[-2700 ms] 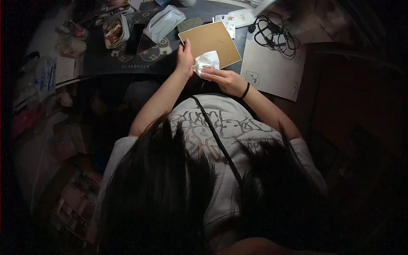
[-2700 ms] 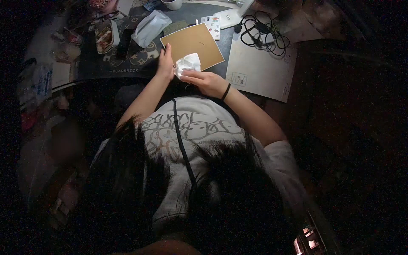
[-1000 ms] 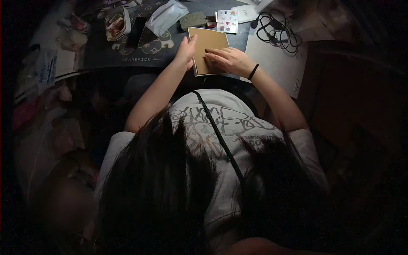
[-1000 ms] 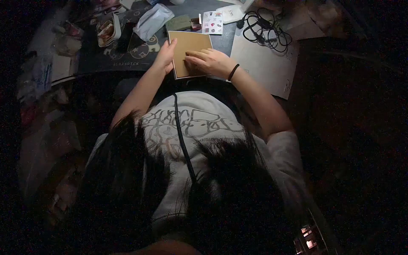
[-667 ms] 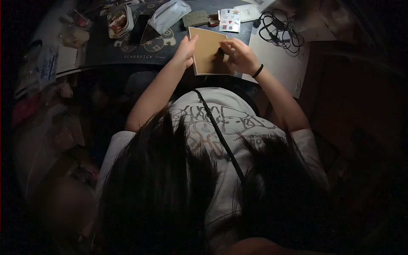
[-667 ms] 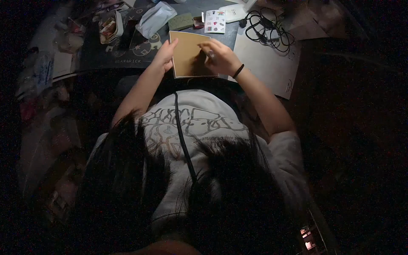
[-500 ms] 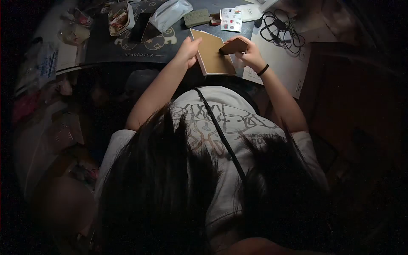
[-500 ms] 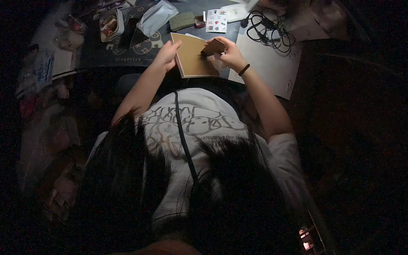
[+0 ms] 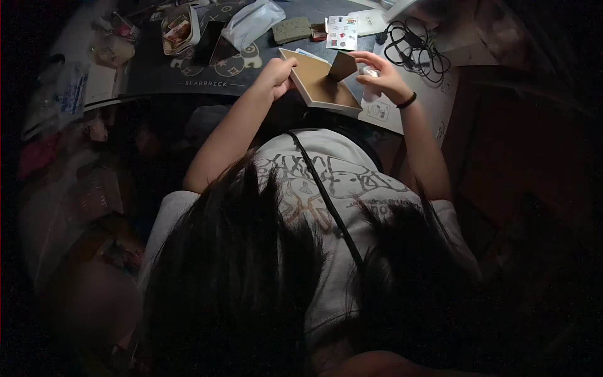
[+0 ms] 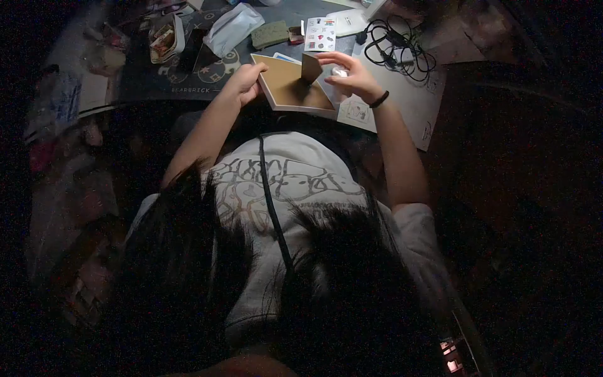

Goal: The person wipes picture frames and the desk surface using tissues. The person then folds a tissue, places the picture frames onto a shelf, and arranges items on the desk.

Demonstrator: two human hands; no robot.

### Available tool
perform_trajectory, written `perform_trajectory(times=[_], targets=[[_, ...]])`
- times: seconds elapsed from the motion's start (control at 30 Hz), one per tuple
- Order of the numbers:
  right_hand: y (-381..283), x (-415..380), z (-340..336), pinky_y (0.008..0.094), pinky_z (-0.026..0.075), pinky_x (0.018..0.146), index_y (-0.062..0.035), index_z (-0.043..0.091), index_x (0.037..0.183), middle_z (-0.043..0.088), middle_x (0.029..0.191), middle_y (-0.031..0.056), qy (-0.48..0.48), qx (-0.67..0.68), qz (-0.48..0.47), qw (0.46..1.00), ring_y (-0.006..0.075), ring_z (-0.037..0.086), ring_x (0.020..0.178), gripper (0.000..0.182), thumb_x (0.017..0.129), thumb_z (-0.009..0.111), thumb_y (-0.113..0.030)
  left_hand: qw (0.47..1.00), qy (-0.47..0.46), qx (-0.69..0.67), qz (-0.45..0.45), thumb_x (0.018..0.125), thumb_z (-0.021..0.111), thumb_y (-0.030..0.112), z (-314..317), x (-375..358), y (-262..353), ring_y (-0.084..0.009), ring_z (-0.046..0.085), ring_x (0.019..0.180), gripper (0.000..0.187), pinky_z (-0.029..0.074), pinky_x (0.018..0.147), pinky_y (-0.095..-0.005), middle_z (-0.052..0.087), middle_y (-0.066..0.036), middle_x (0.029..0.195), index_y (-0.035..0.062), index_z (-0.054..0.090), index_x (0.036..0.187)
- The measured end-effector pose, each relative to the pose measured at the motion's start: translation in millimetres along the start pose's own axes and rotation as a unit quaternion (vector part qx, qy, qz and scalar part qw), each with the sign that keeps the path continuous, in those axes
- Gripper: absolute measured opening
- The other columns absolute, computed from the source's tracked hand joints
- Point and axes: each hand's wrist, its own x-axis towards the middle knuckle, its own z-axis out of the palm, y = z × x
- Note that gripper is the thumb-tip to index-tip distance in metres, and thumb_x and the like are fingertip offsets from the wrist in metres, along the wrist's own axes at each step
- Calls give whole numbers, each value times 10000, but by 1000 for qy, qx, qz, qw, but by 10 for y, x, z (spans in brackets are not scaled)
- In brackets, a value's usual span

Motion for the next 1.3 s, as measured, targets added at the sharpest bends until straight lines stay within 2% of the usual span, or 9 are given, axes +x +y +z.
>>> perform_trajectory(times=[0.2,0.4,0.53,0.8,0.83,0.9,0.97,1.2,1.3], targets=[[-428,-465,-423,163,383,416,-59,529,1181,573,1088,35,59,-103,113,986,18,476,495,455,739,530,48,994,-49,-90,-28,850,502,185,-221,150,6,-265,611,846,313,519,734,-369,599,-149,962,-43,512,1065],[-843,-595,-139,330,440,906,-103,484,1260,465,1274,114,105,-293,-57,949,271,463,1154,692,631,773,-92,982,-188,4,20,871,465,287,-58,-173,213,-181,598,629,302,495,562,-300,621,-107,775,6,559,928],[-968,-503,-114,346,485,837,-80,621,1033,596,1103,96,170,-311,-150,923,250,591,975,354,700,733,-118,937,-247,-96,-229,876,444,290,102,11,354,-200,548,461,308,462,417,-295,606,-120,702,0,546,894],[-1588,-458,-99,289,492,745,-37,631,948,626,934,72,221,-294,-107,924,187,607,867,172,789,662,-94,861,-354,-232,-283,908,436,271,418,-104,435,-265,649,772,432,561,623,-294,592,-250,1004,-106,473,1116],[-1668,-450,-81,281,489,732,-33,629,946,624,918,76,265,-320,-70,907,179,607,845,147,809,638,-85,902,-405,-117,-98,918,446,346,404,-7,328,-316,629,905,541,570,687,-338,512,-294,1155,-69,384,1260],[-1694,-455,-242,251,502,657,-38,609,1003,618,904,79,282,-190,37,940,157,613,778,171,851,593,-113,900,-429,-26,-68,921,436,399,312,-115,445,-340,613,951,566,568,712,-391,495,-296,1179,18,336,1327],[-1950,-403,-287,249,491,653,-19,603,1003,623,917,82,260,-303,-151,904,149,609,750,182,873,568,-141,917,-394,4,-54,934,346,463,331,-312,629,-342,607,965,572,563,725,-419,484,-225,1236,75,310,1353],[-1991,-234,-761,266,513,677,-31,589,1045,629,935,100,169,-616,-209,741,180,616,845,195,876,551,-120,892,-248,88,367,910,251,588,453,-364,985,-263,345,1279,674,214,1060,-449,457,-132,1316,66,381,1315],[-1640,-107,-1064,249,512,690,-28,593,1061,631,971,98,127,-337,-122,925,174,615,857,209,879,549,-120,820,-347,168,423,881,264,641,577,-439,1074,-244,385,1248,736,220,1055,-436,470,-118,1302,49,416,1292]])
